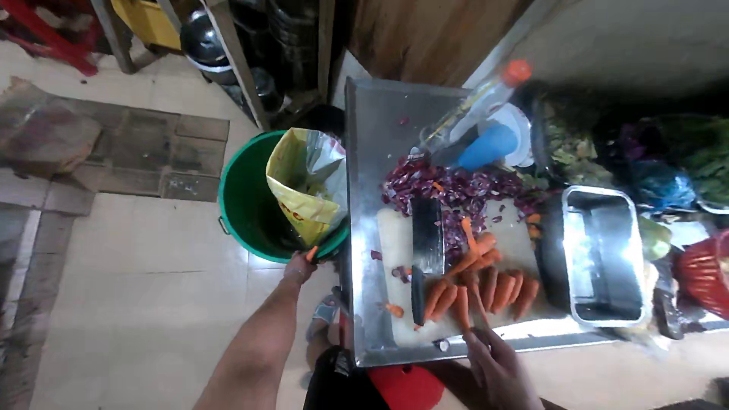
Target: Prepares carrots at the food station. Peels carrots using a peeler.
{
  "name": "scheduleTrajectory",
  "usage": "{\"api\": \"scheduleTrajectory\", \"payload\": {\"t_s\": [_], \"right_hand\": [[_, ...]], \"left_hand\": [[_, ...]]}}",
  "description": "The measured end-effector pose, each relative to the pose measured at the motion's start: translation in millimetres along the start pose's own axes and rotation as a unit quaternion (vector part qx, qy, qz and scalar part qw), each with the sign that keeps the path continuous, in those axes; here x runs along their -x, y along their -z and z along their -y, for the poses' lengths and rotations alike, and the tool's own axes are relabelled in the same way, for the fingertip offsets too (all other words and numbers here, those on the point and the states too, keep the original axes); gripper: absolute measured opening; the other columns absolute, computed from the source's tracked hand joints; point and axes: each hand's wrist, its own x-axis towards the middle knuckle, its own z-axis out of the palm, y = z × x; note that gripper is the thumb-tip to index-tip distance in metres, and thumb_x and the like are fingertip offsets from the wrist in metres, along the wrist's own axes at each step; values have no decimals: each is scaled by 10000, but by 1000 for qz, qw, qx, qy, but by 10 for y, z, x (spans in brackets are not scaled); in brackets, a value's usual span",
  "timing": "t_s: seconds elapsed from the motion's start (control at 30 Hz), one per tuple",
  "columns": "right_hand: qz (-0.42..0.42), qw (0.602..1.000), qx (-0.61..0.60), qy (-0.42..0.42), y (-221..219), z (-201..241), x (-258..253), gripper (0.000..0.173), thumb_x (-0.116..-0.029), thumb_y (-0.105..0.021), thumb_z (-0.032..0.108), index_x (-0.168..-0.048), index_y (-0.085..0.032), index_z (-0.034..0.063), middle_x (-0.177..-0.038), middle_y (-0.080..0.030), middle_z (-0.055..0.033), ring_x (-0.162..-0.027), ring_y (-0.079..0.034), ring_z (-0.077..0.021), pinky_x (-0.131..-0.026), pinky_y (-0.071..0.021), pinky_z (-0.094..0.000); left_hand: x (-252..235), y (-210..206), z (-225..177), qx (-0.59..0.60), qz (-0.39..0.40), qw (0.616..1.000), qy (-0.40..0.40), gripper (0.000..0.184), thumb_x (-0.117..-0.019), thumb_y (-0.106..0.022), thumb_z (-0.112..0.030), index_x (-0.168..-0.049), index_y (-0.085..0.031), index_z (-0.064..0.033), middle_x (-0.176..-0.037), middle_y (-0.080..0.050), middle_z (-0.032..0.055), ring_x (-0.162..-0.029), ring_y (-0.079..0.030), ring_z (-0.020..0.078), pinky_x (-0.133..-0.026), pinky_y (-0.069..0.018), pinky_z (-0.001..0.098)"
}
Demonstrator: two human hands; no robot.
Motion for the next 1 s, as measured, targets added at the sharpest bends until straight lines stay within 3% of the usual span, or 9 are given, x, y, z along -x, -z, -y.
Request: {"api": "scheduleTrajectory", "payload": {"t_s": [0.07,0.13,0.23,0.4,0.67,0.8,0.87,0.93,1.0], "right_hand": [[-1,1000,8,0,13,-47,45,389,-1023,-554,429,-1102,-644,58,-611,-532,-20,-456,-509,-162,-424,-477,-362],[-1,1000,11,-2,4,-71,74,363,-1028,-557,403,-1103,-640,58,-621,-542,-23,-466,-524,-165,-430,-488,-363],[4,1000,11,8,-52,-8,78,354,-1043,-550,379,-1121,-632,44,-635,-553,-18,-479,-533,-160,-445,-497,-363],[4,1000,-4,14,-126,104,46,341,-1045,-541,378,-1110,-631,56,-628,-535,-8,-472,-523,-150,-433,-488,-346],[2,999,-31,24,-260,172,-42,330,-1041,-537,364,-1102,-639,57,-606,-528,-10,-444,-504,-148,-412,-474,-330],[-9,999,-32,23,-270,164,-74,371,-1033,-544,412,-1123,-644,66,-616,-534,-14,-442,-502,-148,-408,-476,-331],[-15,999,-38,32,-251,139,-88,432,-1039,-519,440,-1187,-635,51,-644,-548,-10,-457,-509,-144,-421,-486,-327],[-20,998,-47,29,-226,116,-90,499,-1055,-447,477,-1275,-611,60,-675,-559,-13,-485,-513,-146,-450,-487,-332],[-32,997,-60,22,-227,110,-92,512,-1080,-387,462,-1323,-606,68,-694,-571,-23,-507,-528,-159,-471,-501,-353]], "left_hand": [[15,15,12,-52,-23,998,25,396,-959,-694,-345,-1258,-686,-85,-1322,-643,199,-1193,-637,398,-981,-518,615],[71,-24,24,-90,-29,994,51,365,-974,-664,-278,-1298,-668,-113,-1303,-661,185,-1159,-658,407,-938,-540,624],[114,-159,127,-109,-47,990,79,302,-981,-629,-277,-1245,-697,-146,-1242,-692,172,-1096,-684,402,-877,-557,631],[288,-283,500,-125,-33,990,58,340,-962,-662,-327,-1260,-693,-166,-1223,-713,139,-1129,-682,358,-980,-515,608],[619,-432,902,-151,-1,987,62,355,-982,-618,-305,-1305,-667,-166,-1312,-679,110,-1194,-649,359,-1072,-431,645],[631,-333,889,-136,-19,988,74,397,-987,-625,-290,-1373,-639,-201,-1500,-543,113,-1175,-661,388,-946,-545,623],[823,-180,821,-93,-76,990,75,473,-966,-668,-307,-1416,-600,-179,-1546,-457,187,-1138,-669,416,-899,-584,588],[1168,77,569,-2,-133,990,57,594,-946,-716,-386,-1411,-546,-58,-1442,-506,262,-1114,-663,430,-911,-579,577],[1582,352,112,122,-123,984,37,641,-989,-644,-474,-1404,-490,-11,-1217,-622,233,-981,-683,356,-852,-581,536]]}}
